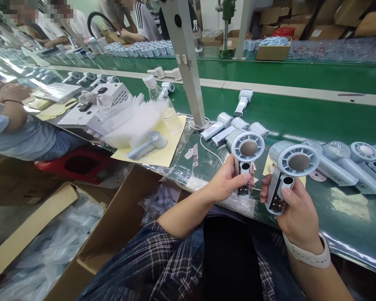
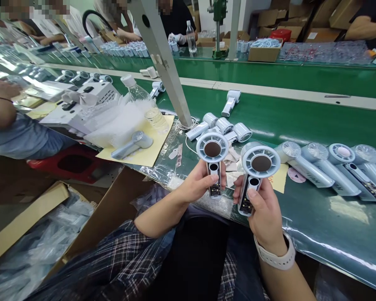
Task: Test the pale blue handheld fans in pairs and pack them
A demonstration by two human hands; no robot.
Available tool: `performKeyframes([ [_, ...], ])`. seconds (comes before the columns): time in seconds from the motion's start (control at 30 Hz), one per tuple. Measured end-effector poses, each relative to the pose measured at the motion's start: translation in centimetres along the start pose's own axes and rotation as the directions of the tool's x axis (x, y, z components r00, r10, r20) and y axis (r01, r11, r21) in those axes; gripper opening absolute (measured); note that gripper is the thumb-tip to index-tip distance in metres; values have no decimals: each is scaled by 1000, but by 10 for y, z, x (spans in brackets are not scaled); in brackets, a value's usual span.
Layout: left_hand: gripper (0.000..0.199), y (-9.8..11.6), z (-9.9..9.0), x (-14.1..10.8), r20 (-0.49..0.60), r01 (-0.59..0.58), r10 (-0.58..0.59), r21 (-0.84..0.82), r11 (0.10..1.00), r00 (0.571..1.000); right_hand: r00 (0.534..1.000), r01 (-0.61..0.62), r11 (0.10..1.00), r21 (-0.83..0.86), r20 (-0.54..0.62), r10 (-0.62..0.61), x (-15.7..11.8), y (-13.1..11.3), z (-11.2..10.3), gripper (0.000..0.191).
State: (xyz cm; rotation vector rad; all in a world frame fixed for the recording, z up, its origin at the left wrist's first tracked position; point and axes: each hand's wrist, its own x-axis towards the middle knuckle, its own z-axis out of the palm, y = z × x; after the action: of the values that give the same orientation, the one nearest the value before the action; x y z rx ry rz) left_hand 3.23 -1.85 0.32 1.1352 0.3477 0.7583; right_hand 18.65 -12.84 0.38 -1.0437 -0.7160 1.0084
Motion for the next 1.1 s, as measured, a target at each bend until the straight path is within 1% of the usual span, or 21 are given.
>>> performKeyframes([
  [0.1,54,-1,0,0,15,-27,27,-2,1000,1000,1000,5,1000,-23,14,-4,-2,-2,-1,25],
  [0.2,54,1,0,-2,50,-22,22,6,1000,999,1000,-2,1000,-8,13,2,-2,-2,-1,24],
  [0.27,57,3,2,-3,8,8,-8,36,999,1000,1000,-21,1000,-4,-17,21,-2,-1,0,22],
  [0.33,65,4,3,-4,-70,68,-63,72,995,996,998,-50,998,29,-31,51,0,0,-1,24],
  [0.37,70,4,4,-4,-108,101,-92,80,992,990,997,-78,995,64,-10,79,1,1,-2,27],
  [0.43,77,3,4,-5,-150,152,-141,64,986,979,988,-148,980,131,70,139,3,3,-4,38],
  [0.47,77,2,4,-4,-161,158,-150,42,987,976,983,-172,974,149,95,159,4,4,-5,46],
  [0.53,70,0,3,-5,-181,145,-142,4,989,973,982,-183,971,155,78,172,6,6,-6,55],
  [0.6,64,-1,2,-6,-200,118,-113,8,993,973,983,-183,971,151,29,181,7,5,-5,52],
  [0.63,62,1,1,-7,-199,105,-98,21,994,975,982,-189,970,155,26,188,7,3,-3,49],
  [0.7,60,8,3,-11,-162,75,-67,41,996,984,982,-190,968,163,44,185,6,-3,2,45],
  [0.8,55,28,8,-19,-62,26,-24,24,999,998,993,-115,982,149,16,114,2,-16,12,40],
  [0.87,51,43,14,-24,-24,10,-9,7,1000,1000,998,-63,990,127,-21,66,-1,-25,17,37],
  [0.97,48,58,20,-27,-2,34,-35,-52,998,999,996,-26,992,121,-83,36,-4,-36,22,28],
  [1.03,50,61,22,-26,4,82,-82,-106,991,997,994,-30,991,133,-98,44,-6,-41,25,27],
  [1.1,51,59,23,-25,16,141,-140,-155,978,990,995,-57,988,145,-73,68,-7,-42,25,33],
])
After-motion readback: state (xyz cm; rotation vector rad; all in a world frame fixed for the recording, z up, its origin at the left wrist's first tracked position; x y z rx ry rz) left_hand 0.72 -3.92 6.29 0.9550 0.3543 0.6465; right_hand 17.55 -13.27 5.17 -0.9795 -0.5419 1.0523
